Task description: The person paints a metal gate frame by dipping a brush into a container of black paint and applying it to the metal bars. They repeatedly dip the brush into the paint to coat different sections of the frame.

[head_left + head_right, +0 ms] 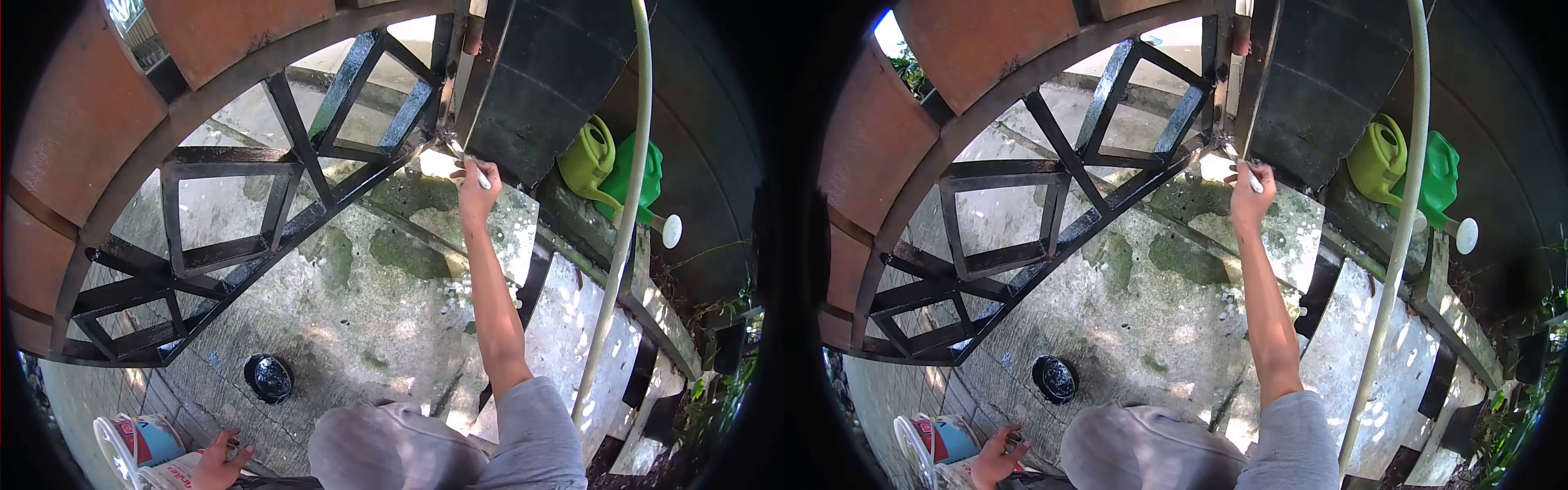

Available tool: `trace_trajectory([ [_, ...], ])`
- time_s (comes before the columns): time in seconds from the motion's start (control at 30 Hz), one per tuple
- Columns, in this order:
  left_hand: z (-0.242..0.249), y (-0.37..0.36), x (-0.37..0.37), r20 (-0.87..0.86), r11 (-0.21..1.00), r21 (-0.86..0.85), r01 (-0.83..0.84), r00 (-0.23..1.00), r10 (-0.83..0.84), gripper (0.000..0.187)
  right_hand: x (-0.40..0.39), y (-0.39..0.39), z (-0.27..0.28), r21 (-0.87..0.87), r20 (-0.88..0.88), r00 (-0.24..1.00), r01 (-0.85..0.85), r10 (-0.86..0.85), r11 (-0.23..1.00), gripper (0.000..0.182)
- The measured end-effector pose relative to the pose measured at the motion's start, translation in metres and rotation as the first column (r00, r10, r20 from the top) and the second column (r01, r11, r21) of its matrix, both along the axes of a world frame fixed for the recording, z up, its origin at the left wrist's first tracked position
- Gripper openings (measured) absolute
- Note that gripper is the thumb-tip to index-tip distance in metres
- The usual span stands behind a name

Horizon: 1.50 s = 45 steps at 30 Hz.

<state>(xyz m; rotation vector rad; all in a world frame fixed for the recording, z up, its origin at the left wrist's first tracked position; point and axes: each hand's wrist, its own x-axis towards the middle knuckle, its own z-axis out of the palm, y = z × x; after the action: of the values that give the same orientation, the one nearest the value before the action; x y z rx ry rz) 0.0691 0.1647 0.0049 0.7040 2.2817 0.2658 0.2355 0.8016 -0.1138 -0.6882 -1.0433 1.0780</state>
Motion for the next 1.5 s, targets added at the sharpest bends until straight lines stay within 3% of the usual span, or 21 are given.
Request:
trace_trajectory([
  [0.17,-0.006,0.002,-0.004,0.020,1.000,-0.004,0.002,1.000,-0.002,0.050,-0.002,0.005,0.046,0.036,-0.061,0.998,-0.026,0.028,0.999,0.018],
  [0.27,-0.002,0.010,-0.002,0.042,1.000,-0.016,-0.005,0.999,0.006,0.050,-0.002,0.015,0.013,0.105,0.012,1.000,-0.028,0.027,0.994,0.013],
  [0.43,0.007,0.020,-0.001,-0.006,1.000,0.009,0.018,1.000,-0.018,0.049,0.002,0.001,0.045,0.057,-0.106,0.994,-0.017,0.023,0.998,0.019],
  [0.5,0.021,0.036,0.003,-0.049,0.997,0.042,0.058,0.997,-0.056,0.048,-0.004,0.004,0.042,0.061,-0.063,0.998,-0.018,0.022,0.998,0.019],
  [0.57,0.021,0.041,0.002,-0.072,0.955,0.296,0.035,0.997,-0.014,0.049,-0.008,0.008,0.026,0.059,0.018,0.999,-0.036,0.035,0.998,0.019],
  [0.6,0.022,0.046,-0.002,-0.087,0.907,0.421,0.029,0.996,0.008,0.049,-0.005,0.003,0.030,0.029,0.074,0.997,0.011,-0.013,1.000,0.018],
  [0.63,0.034,0.057,-0.001,-0.004,0.842,0.540,-0.002,1.000,0.006,0.050,-0.004,0.001,0.040,0.069,-0.045,0.999,0.001,0.002,0.998,0.017],
  [0.7,0.065,0.084,0.007,0.157,0.670,0.736,-0.103,0.987,-0.020,0.051,-0.004,0.000,0.063,0.045,-0.052,0.999,0.008,-0.006,0.999,0.017],
  [0.73,0.080,0.097,0.012,0.186,0.607,0.787,-0.107,0.980,-0.069,0.071,-0.009,-0.001,0.073,0.061,-0.101,0.995,0.012,-0.006,0.998,0.018],
  [0.8,0.102,0.121,0.010,0.218,0.395,0.914,-0.095,0.935,-0.281,0.077,-0.014,-0.002,0.062,0.076,-0.015,1.000,0.008,-0.007,0.997,0.018],
  [0.87,0.126,0.145,0.010,0.201,0.217,0.970,-0.112,0.870,-0.450,0.081,-0.013,0.002,0.047,0.101,0.003,1.000,0.030,-0.030,0.994,0.018],
  [0.97,0.158,0.173,0.030,0.200,0.068,0.978,-0.198,0.790,-0.580,0.077,-0.006,-0.003,0.074,0.038,-0.035,0.998,0.055,-0.054,0.998,0.019],
  [1.0,0.160,0.176,0.035,0.253,0.050,0.958,-0.282,0.752,-0.608,0.073,-0.011,-0.007,0.087,0.087,-0.079,0.995,0.075,-0.068,0.993,0.019],
  [1.07,0.161,0.177,0.041,0.369,0.043,0.883,-0.468,0.635,-0.679,0.066,-0.019,-0.001,0.071,0.115,-0.021,0.999,0.030,-0.028,0.993,0.019],
  [1.13,0.164,0.177,0.046,0.389,0.031,0.850,-0.526,0.586,-0.711,0.058,-0.016,-0.003,0.063,0.090,0.055,0.998,0.035,-0.040,0.995,0.020],
  [1.27,0.183,0.190,0.085,0.219,-0.074,0.934,-0.349,0.725,-0.653,0.049,-0.007,-0.003,0.079,0.084,-0.038,0.998,0.051,-0.048,0.995,0.019],
  [1.33,0.182,0.192,0.085,0.275,-0.063,0.875,-0.480,0.600,-0.751,0.052,-0.014,-0.002,0.068,0.074,0.026,0.999,0.026,-0.028,0.997,0.019],
  [1.37,0.182,0.194,0.084,0.297,-0.048,0.839,-0.542,0.530,-0.794,0.054,-0.017,-0.001,0.063,0.073,0.055,0.998,0.015,-0.019,0.997,0.019],
  [1.4,0.185,0.173,0.078,0.490,0.138,0.744,-0.654,0.393,-0.778,0.052,-0.012,0.002,0.052,0.077,0.150,0.988,0.034,-0.045,0.996,0.020],
  [1.47,0.186,0.162,0.074,0.623,0.244,0.671,-0.701,0.353,-0.698,0.047,-0.007,0.001,0.049,0.106,0.053,0.996,0.064,-0.070,0.992,0.020],
  [1.5,0.185,0.164,0.076,0.589,0.183,0.728,-0.661,0.466,-0.661,0.046,-0.009,-0.001,0.048,0.112,0.003,0.997,0.079,-0.080,0.990,0.021],
])
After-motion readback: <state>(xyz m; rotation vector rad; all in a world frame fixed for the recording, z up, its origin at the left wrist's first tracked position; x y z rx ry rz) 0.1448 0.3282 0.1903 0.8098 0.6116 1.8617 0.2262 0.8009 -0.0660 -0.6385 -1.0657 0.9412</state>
